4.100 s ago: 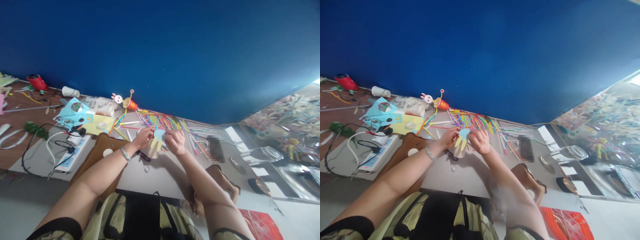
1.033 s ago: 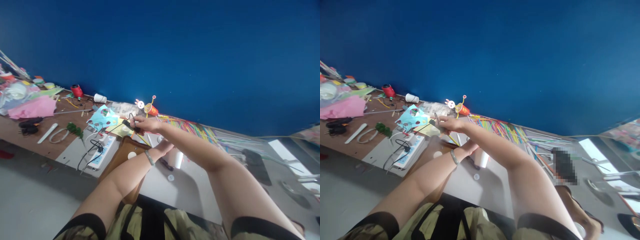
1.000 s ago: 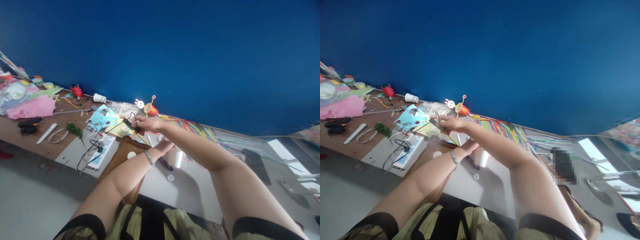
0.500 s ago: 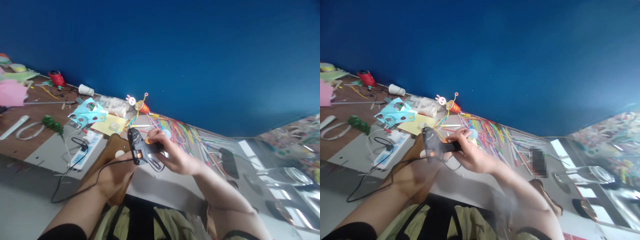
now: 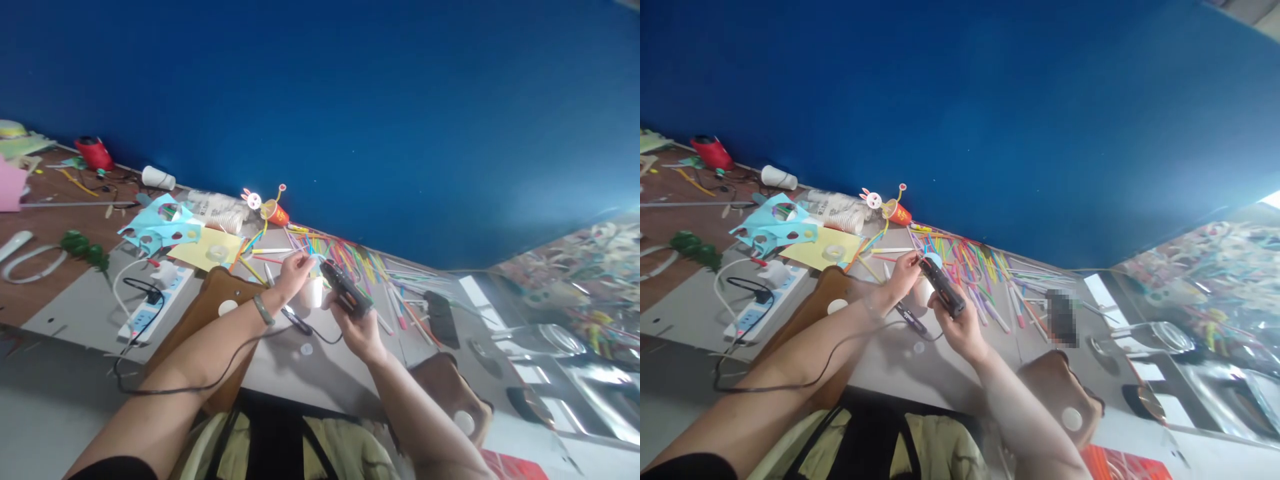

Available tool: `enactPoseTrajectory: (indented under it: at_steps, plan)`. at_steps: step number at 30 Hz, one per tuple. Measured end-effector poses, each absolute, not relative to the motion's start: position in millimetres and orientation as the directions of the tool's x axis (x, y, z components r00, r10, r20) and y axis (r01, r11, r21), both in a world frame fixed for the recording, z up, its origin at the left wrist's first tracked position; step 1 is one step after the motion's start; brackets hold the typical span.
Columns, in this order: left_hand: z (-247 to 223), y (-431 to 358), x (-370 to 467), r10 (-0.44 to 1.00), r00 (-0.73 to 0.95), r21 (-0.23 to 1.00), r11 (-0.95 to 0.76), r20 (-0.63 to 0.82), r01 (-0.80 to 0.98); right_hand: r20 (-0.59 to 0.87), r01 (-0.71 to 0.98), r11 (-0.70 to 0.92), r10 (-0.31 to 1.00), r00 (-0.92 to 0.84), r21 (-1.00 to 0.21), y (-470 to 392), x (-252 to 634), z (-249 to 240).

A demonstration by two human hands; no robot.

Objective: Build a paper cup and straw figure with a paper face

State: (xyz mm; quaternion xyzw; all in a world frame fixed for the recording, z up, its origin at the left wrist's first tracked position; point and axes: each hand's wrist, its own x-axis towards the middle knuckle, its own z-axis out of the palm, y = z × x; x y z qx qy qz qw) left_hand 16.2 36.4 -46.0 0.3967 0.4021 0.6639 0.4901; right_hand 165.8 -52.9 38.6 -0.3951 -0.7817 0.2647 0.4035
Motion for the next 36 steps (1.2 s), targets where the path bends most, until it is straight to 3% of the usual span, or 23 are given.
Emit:
enactPoseTrajectory:
  at_steps: [5, 13, 36]
  plan:
    - [-46, 36, 13, 0.964, -0.202, 0.934, -0.226, 0.173, -0.276, 0.296, 0.501, 0.37, 0.929, -0.225, -0.782, -38, 172, 30]
    - [-41, 34, 12, 0.958, -0.189, 0.948, -0.251, 0.215, -0.194, 0.035, 0.659, 0.211, 0.963, -0.269, -0.722, -28, 178, 33]
    - [-42, 31, 12, 0.939, -0.181, 0.94, -0.316, 0.291, -0.128, -0.019, 0.69, 0.159, 0.97, -0.243, -0.706, -19, 175, 33]
